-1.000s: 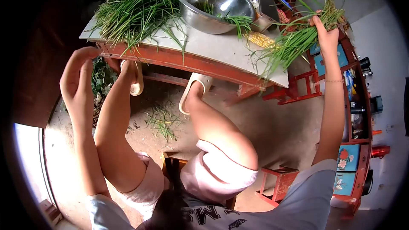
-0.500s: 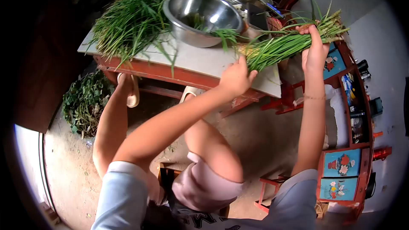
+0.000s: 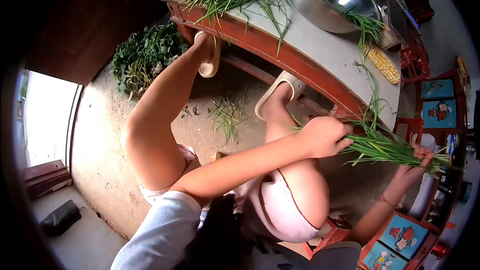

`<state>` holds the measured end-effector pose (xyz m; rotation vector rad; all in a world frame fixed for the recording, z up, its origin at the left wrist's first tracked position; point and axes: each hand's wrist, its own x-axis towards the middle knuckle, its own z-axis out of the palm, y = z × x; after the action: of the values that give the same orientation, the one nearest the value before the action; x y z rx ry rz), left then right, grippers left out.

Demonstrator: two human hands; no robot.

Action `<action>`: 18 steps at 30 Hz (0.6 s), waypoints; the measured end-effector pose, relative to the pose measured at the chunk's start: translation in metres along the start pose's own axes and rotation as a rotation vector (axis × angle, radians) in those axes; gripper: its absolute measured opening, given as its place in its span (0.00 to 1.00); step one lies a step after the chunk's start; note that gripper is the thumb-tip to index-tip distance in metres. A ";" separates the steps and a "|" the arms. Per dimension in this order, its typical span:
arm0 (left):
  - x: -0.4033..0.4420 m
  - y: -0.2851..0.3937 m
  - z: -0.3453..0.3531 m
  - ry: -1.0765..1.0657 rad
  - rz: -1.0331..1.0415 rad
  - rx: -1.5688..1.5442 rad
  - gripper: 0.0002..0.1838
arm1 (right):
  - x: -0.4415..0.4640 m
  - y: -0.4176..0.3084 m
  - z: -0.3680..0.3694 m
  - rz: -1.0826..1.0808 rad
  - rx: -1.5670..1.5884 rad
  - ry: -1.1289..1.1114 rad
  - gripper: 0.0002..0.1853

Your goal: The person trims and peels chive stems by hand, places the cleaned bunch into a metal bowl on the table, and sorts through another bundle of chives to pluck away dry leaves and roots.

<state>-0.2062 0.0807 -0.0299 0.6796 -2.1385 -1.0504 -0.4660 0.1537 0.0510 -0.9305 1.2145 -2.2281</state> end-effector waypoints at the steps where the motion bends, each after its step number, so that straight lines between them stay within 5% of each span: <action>1: -0.004 -0.006 0.002 -0.045 -0.009 0.017 0.11 | -0.002 0.008 -0.016 -0.001 -0.009 0.000 0.12; 5: -0.014 -0.027 -0.005 -0.093 -0.043 0.131 0.12 | -0.008 0.018 -0.062 0.323 0.441 0.111 0.13; 10: -0.025 -0.058 -0.021 0.048 -0.222 0.075 0.08 | -0.022 0.013 -0.072 0.192 0.208 0.100 0.09; 13: -0.027 -0.063 -0.030 0.204 -0.281 -0.096 0.06 | -0.020 0.005 -0.081 0.219 0.101 -0.267 0.11; 18: -0.033 -0.057 -0.043 0.182 -0.418 -0.137 0.06 | -0.040 -0.011 -0.042 0.246 -0.202 0.035 0.14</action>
<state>-0.1434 0.0520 -0.0674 1.1403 -1.7903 -1.2817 -0.4702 0.2086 0.0297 -0.7694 1.5046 -1.9643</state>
